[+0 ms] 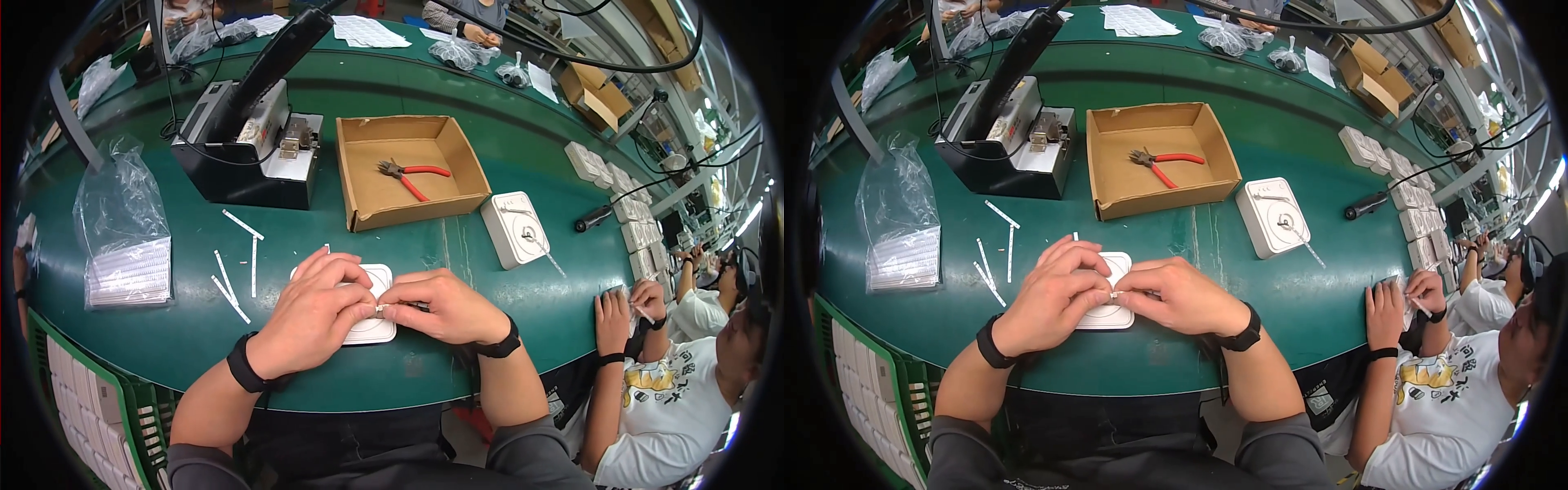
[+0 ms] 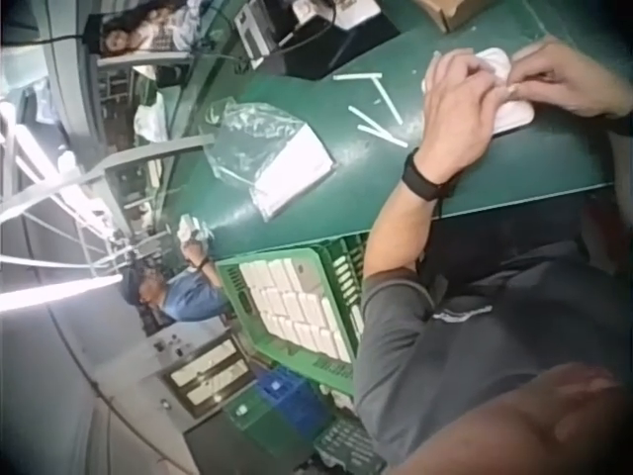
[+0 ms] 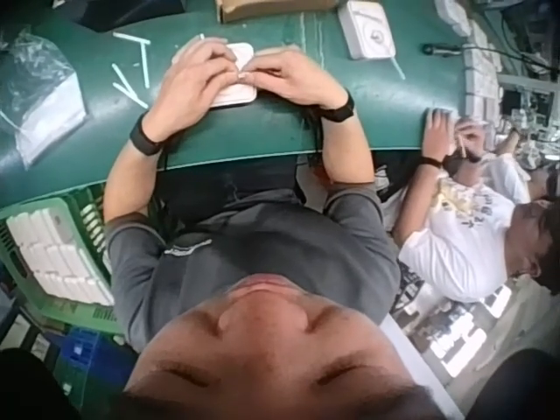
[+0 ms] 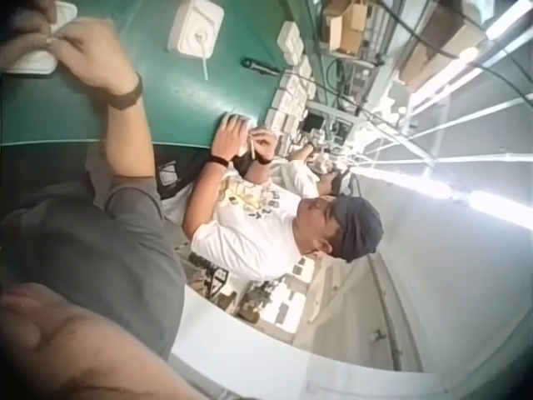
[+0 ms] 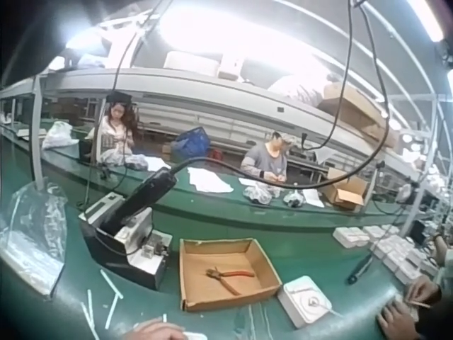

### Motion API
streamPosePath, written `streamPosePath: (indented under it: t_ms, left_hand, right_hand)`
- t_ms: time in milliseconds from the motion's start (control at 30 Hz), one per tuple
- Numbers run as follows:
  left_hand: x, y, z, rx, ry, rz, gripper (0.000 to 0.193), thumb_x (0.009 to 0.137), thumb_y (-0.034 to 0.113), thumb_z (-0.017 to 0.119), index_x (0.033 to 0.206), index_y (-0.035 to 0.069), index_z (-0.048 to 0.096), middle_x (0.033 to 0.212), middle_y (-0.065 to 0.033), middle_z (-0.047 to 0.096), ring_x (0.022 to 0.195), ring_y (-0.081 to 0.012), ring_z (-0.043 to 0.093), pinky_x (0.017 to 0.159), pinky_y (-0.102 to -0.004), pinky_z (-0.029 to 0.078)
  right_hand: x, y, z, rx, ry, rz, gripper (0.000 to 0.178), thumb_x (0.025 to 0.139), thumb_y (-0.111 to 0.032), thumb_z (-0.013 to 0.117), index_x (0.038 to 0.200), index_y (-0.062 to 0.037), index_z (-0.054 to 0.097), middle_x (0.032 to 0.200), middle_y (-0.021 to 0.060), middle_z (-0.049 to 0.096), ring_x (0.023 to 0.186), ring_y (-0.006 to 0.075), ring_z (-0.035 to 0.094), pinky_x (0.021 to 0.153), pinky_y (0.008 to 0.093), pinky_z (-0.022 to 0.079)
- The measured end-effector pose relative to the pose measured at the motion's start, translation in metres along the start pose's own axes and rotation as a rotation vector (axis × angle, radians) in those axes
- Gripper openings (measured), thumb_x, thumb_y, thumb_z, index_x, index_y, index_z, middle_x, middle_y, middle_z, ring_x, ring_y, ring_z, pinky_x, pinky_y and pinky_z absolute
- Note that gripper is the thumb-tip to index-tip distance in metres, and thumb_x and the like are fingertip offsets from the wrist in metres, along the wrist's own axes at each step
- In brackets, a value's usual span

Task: The person picks up a white plastic base from a green crate and places it on the table. They take a white strip and press it into a groove on the base by hand before setting the assembled device aside and repeating the process.

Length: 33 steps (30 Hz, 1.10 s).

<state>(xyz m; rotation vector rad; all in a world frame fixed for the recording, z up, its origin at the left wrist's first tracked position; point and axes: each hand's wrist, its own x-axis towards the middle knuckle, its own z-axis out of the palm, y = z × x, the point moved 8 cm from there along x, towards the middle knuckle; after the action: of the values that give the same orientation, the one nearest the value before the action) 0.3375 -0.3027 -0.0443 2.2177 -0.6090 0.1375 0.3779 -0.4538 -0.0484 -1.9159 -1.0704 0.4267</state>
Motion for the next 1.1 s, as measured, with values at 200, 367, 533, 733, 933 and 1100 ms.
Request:
streamPosePath:
  t_ms: [200,367,533,733,933,1100]
  left_hand:
    - [0.000,-0.001,0.002,-0.010,0.036,-0.007,0.010,0.098,0.017,0.075,0.099,0.007,0.076,0.118,-0.0059,0.068,0.132,-0.0337,0.062,0.126,-0.0562,0.035]
    - [-0.002,-0.002,0.002,-0.025,0.033,0.004,0.009,0.098,0.016,0.076,0.099,0.007,0.076,0.119,-0.0054,0.068,0.132,-0.0328,0.062,0.126,-0.0555,0.035]
    - [0.001,0.000,0.000,-0.038,0.050,0.032,0.009,0.097,0.015,0.075,0.097,0.007,0.074,0.112,-0.0058,0.066,0.125,-0.0311,0.064,0.125,-0.0558,0.038]
    - [0.002,-0.005,0.001,-0.093,0.025,0.018,0.007,0.097,0.014,0.075,0.096,0.007,0.074,0.109,-0.0050,0.066,0.121,-0.0297,0.064,0.122,-0.0548,0.040]
    - [0.002,-0.004,-0.001,-0.101,0.015,0.002,0.007,0.095,0.012,0.078,0.094,0.006,0.075,0.106,-0.0042,0.068,0.123,-0.0308,0.065,0.117,-0.0498,0.042]
    - [0.001,-0.003,-0.001,-0.092,0.030,-0.005,0.007,0.092,0.011,0.080,0.091,0.006,0.076,0.102,-0.0046,0.068,0.122,-0.0314,0.065,0.115,-0.0498,0.043]
  right_hand:
    - [-0.003,0.001,-0.002,-0.003,0.001,0.013,0.015,0.102,-0.014,0.073,0.108,-0.0008,0.078,0.093,0.0121,0.073,0.079,0.0278,0.069,0.071,0.0376,0.054]
    - [-0.004,-0.001,-0.003,-0.018,0.039,0.005,0.013,0.099,-0.013,0.073,0.104,-0.0006,0.077,0.088,0.0126,0.071,0.075,0.0301,0.067,0.068,0.0390,0.053]
    - [-0.002,-0.003,-0.001,-0.023,0.013,0.030,0.013,0.099,-0.012,0.074,0.103,-0.0001,0.077,0.087,0.0126,0.070,0.075,0.0296,0.066,0.067,0.0391,0.053]
    - [0.000,-0.003,0.002,0.009,0.054,-0.025,0.013,0.099,-0.011,0.074,0.103,0.0004,0.077,0.086,0.0130,0.069,0.075,0.0313,0.066,0.068,0.0406,0.052]
    - [0.000,-0.004,0.005,0.013,0.059,-0.043,0.012,0.099,-0.010,0.073,0.103,-0.0001,0.078,0.086,0.0126,0.068,0.077,0.0321,0.067,0.069,0.0412,0.052]
    - [0.001,-0.003,0.007,0.025,0.039,-0.031,0.011,0.098,-0.010,0.074,0.104,-0.0009,0.078,0.086,0.0122,0.068,0.078,0.0320,0.067,0.069,0.0414,0.053]
